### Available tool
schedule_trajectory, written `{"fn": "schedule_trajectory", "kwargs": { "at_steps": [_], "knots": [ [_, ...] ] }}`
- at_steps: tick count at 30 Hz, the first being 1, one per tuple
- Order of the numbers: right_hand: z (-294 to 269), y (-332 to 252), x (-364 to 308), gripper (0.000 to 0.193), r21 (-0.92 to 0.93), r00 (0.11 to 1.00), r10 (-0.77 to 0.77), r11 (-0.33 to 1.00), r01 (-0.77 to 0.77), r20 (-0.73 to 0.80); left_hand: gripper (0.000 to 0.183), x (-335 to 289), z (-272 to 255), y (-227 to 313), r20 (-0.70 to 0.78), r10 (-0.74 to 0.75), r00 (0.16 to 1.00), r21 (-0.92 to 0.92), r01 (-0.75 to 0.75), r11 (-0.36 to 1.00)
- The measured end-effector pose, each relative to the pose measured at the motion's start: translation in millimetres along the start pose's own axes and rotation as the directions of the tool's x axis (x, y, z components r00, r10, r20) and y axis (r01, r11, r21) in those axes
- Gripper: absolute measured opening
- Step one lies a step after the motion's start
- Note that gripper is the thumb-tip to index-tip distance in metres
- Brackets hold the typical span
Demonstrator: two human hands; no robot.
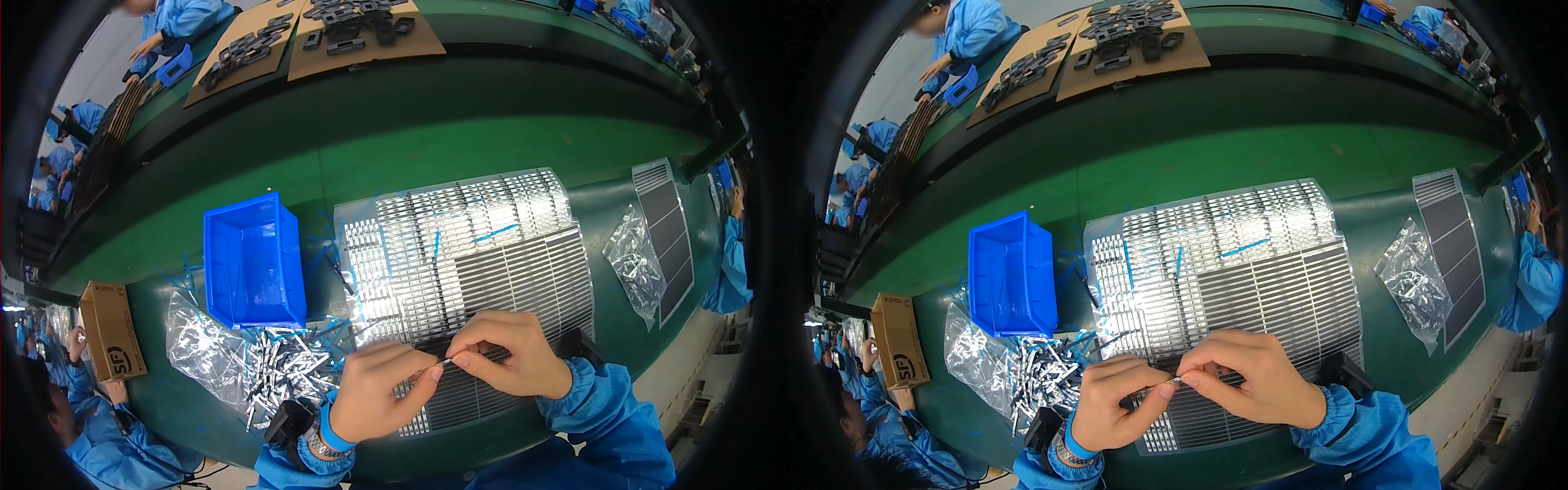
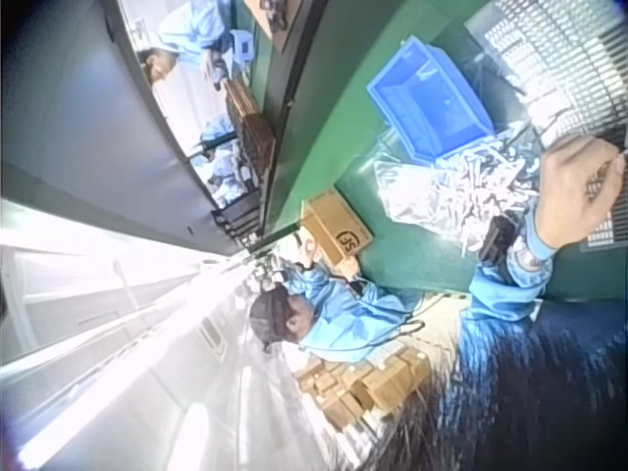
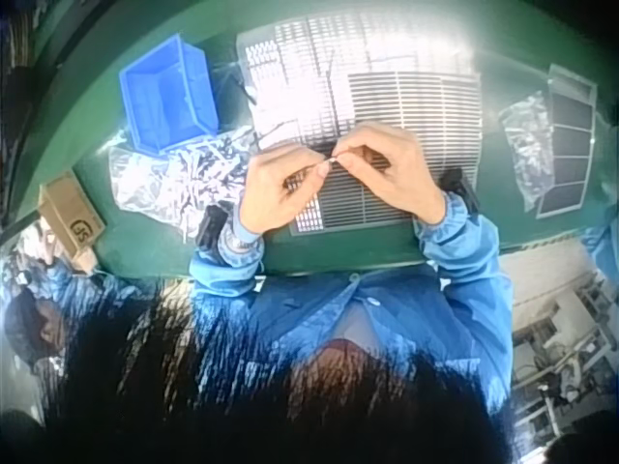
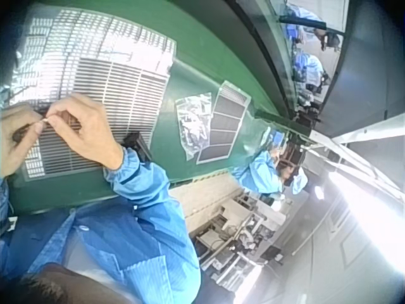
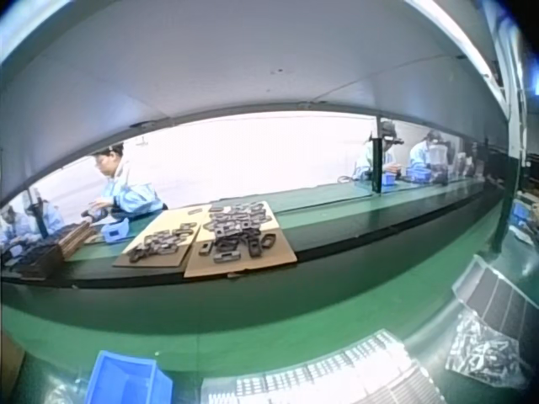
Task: Manually assembling small electronic components onto a grid-like substrate at a factory workstation.
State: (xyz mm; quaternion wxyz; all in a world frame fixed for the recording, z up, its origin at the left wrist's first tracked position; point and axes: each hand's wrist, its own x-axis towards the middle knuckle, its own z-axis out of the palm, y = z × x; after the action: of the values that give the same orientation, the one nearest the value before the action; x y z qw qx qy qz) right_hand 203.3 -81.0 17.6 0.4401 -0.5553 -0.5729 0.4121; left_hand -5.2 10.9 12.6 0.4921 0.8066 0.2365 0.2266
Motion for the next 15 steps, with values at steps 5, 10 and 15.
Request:
{"fn": "schedule_trajectory", "kwargs": {
  "at_steps": [5, 10, 15],
  "knots": [
    [-0.4, 0.2, 1.2, 0.01, -0.011, 0.999, -0.05, 0.999, 0.05, 0.012, 0.011, -0.3, 0.6, -0.8, -0.007, 0.002, 1.0, -0.01, -0.002, 1.0],
    [1.4, 1.9, 0.2, 0.01, 0.009, 0.999, -0.049, 0.999, 0.049, 0.001, 0.011, -0.4, -0.2, 0.8, 0.009, -0.009, 1.0, 0.007, 0.009, 1.0],
    [0.3, 2.5, 0.4, 0.01, -0.001, 0.999, -0.043, 0.999, 0.043, 0.009, 0.011, -0.9, 0.8, -2.3, 0.004, 0.008, 1.0, 0.012, -0.008, 1.0]
  ]
}}
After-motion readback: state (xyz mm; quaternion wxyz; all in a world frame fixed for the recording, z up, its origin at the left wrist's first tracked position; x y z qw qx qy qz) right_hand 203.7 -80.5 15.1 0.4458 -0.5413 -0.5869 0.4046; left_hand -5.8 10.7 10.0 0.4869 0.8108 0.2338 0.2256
